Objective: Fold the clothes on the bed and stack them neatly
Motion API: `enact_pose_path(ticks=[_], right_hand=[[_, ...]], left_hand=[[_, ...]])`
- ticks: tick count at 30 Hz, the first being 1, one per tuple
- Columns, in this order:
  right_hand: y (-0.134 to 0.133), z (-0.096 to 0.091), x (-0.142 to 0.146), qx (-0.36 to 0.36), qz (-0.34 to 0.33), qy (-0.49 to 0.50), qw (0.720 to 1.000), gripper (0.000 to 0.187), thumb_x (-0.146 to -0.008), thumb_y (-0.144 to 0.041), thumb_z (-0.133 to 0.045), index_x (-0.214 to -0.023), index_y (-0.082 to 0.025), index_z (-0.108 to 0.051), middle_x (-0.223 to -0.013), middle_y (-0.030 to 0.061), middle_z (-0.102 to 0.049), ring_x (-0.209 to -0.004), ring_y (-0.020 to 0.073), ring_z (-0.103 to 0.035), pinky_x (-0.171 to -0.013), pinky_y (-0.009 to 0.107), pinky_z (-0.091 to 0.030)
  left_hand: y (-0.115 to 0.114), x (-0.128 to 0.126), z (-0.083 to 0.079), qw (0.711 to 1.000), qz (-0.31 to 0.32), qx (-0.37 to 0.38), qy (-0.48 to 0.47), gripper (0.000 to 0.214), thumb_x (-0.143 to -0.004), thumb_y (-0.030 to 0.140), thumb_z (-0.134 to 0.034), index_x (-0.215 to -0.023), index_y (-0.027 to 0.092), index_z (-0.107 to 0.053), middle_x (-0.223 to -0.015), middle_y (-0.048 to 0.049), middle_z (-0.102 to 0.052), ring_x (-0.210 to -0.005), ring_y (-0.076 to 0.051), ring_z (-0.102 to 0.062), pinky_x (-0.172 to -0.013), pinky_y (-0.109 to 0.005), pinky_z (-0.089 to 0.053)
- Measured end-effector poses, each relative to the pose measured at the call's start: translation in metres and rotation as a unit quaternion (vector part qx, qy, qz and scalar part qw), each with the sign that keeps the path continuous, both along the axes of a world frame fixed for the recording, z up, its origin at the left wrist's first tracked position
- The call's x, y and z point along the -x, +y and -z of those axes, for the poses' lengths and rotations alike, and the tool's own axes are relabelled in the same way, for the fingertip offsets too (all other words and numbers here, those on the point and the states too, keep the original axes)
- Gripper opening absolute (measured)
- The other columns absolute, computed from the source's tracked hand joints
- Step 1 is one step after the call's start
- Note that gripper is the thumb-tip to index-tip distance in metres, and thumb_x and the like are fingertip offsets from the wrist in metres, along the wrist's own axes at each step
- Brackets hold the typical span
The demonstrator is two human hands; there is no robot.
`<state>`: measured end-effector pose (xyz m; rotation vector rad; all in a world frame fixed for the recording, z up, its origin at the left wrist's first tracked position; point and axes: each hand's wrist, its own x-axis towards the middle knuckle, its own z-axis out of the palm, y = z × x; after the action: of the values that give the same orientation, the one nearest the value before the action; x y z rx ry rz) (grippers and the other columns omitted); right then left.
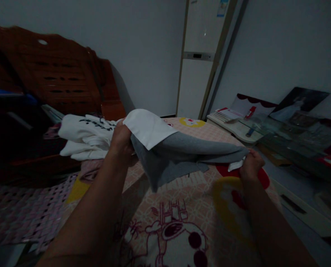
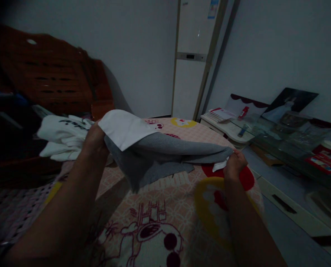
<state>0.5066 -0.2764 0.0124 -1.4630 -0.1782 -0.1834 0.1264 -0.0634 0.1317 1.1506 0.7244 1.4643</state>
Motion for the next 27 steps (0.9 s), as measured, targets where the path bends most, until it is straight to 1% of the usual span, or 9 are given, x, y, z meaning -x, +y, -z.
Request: enact_pose_path(ticks=[4,9,12,16,18,20,23,25,27], right_hand=[[-0.004,0.004,-0.004,0.017,-0.010,-0.009,1.000,0.020,-0.065,-0.024,-0.048,-0.080,-0.027,-0.060,-0.079,0.0015,-0.068,-0.078,0.0214,-0.067,-0.067,0.032,-0.056],[0.004,0.016,0.000,0.032,-0.009,-0.018,0.999,0.024,-0.061,-0.024,-0.048,-0.080,-0.026,-0.062,-0.076,-0.0001,-0.067,-0.076,0.0196,-0.065,-0.066,0.030,-0.056],[0.008,0.019,0.002,0.045,-0.031,-0.006,0.998,0.027,-0.059,-0.025,-0.048,-0.081,-0.025,-0.063,-0.071,-0.0014,-0.066,-0.072,0.0196,-0.065,-0.062,0.030,-0.055],[0.010,0.016,0.008,0.042,-0.046,0.016,0.998,0.026,-0.056,-0.024,-0.050,-0.078,-0.025,-0.064,-0.069,-0.0010,-0.066,-0.067,0.0199,-0.064,-0.059,0.030,-0.054],[0.010,0.014,0.012,0.043,-0.046,0.023,0.998,0.025,-0.055,-0.023,-0.052,-0.076,-0.024,-0.065,-0.069,-0.0002,-0.067,-0.066,0.0203,-0.064,-0.059,0.031,-0.053],[0.010,0.013,0.014,0.046,-0.044,0.017,0.998,0.024,-0.056,-0.024,-0.053,-0.076,-0.024,-0.065,-0.069,0.0002,-0.068,-0.066,0.0210,-0.064,-0.058,0.031,-0.053],[0.010,0.015,0.015,0.052,-0.044,-0.004,0.998,0.022,-0.057,-0.025,-0.052,-0.074,-0.024,-0.065,-0.067,0.0001,-0.068,-0.066,0.0212,-0.064,-0.057,0.031,-0.053],[0.009,0.016,0.014,0.051,-0.047,-0.006,0.998,0.022,-0.058,-0.025,-0.052,-0.075,-0.024,-0.065,-0.067,-0.0003,-0.068,-0.065,0.0205,-0.064,-0.056,0.030,-0.053],[0.009,0.017,0.013,0.053,-0.046,-0.002,0.998,0.023,-0.057,-0.025,-0.053,-0.076,-0.023,-0.066,-0.068,-0.0003,-0.068,-0.066,0.0204,-0.064,-0.057,0.030,-0.053]], left_hand=[[0.004,-0.002,0.007,1.000,-0.001,0.025,-0.006,0.018,-0.070,0.032,-0.068,-0.079,0.019,-0.059,-0.068,-0.0003,-0.063,-0.076,-0.020,-0.068,-0.063,-0.026,-0.057],[0.023,-0.016,0.042,0.993,-0.065,-0.047,0.084,0.032,-0.073,0.024,-0.059,-0.105,0.019,-0.062,-0.098,-0.0056,-0.071,-0.096,-0.023,-0.068,-0.086,-0.035,-0.058],[0.027,-0.019,0.056,0.953,-0.094,-0.160,0.241,0.056,-0.071,0.015,-0.058,-0.127,0.018,-0.056,-0.129,-0.0119,-0.062,-0.124,-0.028,-0.057,-0.109,-0.045,-0.044],[0.002,-0.023,0.048,0.874,-0.097,-0.281,0.385,0.059,-0.074,0.012,-0.058,-0.133,0.016,-0.054,-0.146,-0.0142,-0.048,-0.140,-0.029,-0.041,-0.118,-0.046,-0.032],[-0.021,-0.031,0.041,0.855,-0.029,-0.318,0.409,0.043,-0.081,0.015,-0.055,-0.124,0.017,-0.060,-0.133,-0.0124,-0.060,-0.125,-0.026,-0.054,-0.109,-0.042,-0.043],[-0.046,-0.041,0.041,0.829,0.115,-0.335,0.432,0.027,-0.087,0.020,-0.054,-0.111,0.017,-0.066,-0.109,-0.0088,-0.070,-0.100,-0.021,-0.065,-0.093,-0.037,-0.051],[-0.079,-0.057,0.058,0.727,0.306,-0.380,0.483,0.025,-0.086,0.023,-0.061,-0.110,0.019,-0.067,-0.106,-0.0073,-0.071,-0.096,-0.020,-0.065,-0.089,-0.034,-0.052],[-0.094,-0.065,0.074,0.654,0.335,-0.414,0.537,0.043,-0.078,0.024,-0.070,-0.119,0.016,-0.063,-0.120,-0.0114,-0.066,-0.109,-0.026,-0.061,-0.094,-0.038,-0.050],[-0.101,-0.070,0.088,0.620,0.307,-0.422,0.586,0.048,-0.076,0.018,-0.067,-0.123,0.013,-0.060,-0.124,-0.0141,-0.063,-0.115,-0.028,-0.058,-0.097,-0.039,-0.049]])
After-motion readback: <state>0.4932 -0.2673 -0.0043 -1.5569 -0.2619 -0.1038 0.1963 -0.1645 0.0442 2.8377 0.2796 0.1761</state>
